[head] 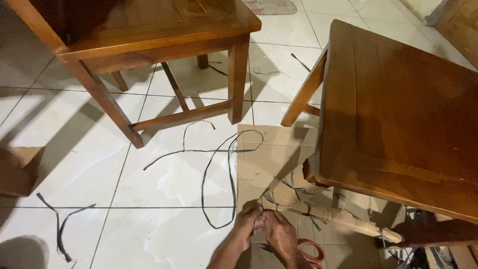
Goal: Wrapping a wooden chair leg with protective cardboard and securing it with plastic straps
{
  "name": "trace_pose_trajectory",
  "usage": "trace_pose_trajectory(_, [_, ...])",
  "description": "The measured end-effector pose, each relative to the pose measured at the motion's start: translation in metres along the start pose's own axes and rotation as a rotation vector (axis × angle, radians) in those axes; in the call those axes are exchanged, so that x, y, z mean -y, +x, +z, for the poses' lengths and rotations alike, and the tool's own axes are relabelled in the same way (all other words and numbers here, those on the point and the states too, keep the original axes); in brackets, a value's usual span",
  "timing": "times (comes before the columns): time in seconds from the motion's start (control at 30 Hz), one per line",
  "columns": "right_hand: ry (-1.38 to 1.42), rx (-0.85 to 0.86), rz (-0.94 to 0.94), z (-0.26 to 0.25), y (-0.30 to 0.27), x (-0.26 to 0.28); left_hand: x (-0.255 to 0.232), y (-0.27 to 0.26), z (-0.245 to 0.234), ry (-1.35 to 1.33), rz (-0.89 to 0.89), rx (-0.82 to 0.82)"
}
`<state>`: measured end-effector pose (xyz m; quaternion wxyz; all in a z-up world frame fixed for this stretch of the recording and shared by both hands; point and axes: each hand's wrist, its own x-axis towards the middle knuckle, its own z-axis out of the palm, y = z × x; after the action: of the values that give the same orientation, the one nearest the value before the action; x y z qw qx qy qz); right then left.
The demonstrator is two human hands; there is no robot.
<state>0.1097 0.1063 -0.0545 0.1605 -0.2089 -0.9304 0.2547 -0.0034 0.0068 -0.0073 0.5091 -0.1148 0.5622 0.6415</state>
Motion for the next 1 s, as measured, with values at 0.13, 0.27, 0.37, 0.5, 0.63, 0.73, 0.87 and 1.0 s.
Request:
trace_pose_trajectory(0.13, [0.003, -0.049, 0.019, 0.013, -0.005, -0.016, -0.001, 0.01, 0.0, -0.032, -0.103, -0.034])
trace_pose_trajectory(0.27, [-0.034, -0.093, 0.076, 0.022, -0.007, -0.026, 0.049, 0.065, -0.012, -0.191, -0.069, 0.009])
trace_pose_trajectory(0.37, [-0.109, -0.035, 0.218, 0.024, -0.012, -0.028, 0.035, 0.039, -0.007, -0.233, 0.034, 0.075])
trace_pose_trajectory(0.5, [-0.176, -0.178, 0.097, 0.018, -0.009, -0.024, 0.046, 0.05, -0.007, -0.251, 0.068, 0.06])
trace_pose_trajectory(0.63, [-0.269, -0.252, -0.096, 0.011, -0.004, -0.016, 0.06, 0.066, -0.008, -0.299, 0.058, 0.062])
trace_pose_trajectory(0.73, [-0.337, -0.287, -0.195, 0.003, 0.0, -0.006, 0.042, 0.042, -0.005, -0.281, 0.079, 0.075])
trace_pose_trajectory(0.87, [-0.432, -0.34, -0.393, -0.003, 0.004, 0.0, 0.046, 0.047, -0.006, -0.245, 0.125, 0.034])
trace_pose_trajectory(1.0, [-0.4, -0.244, -0.415, -0.001, 0.004, -0.006, 0.045, 0.05, -0.005, -0.116, 0.127, -0.067])
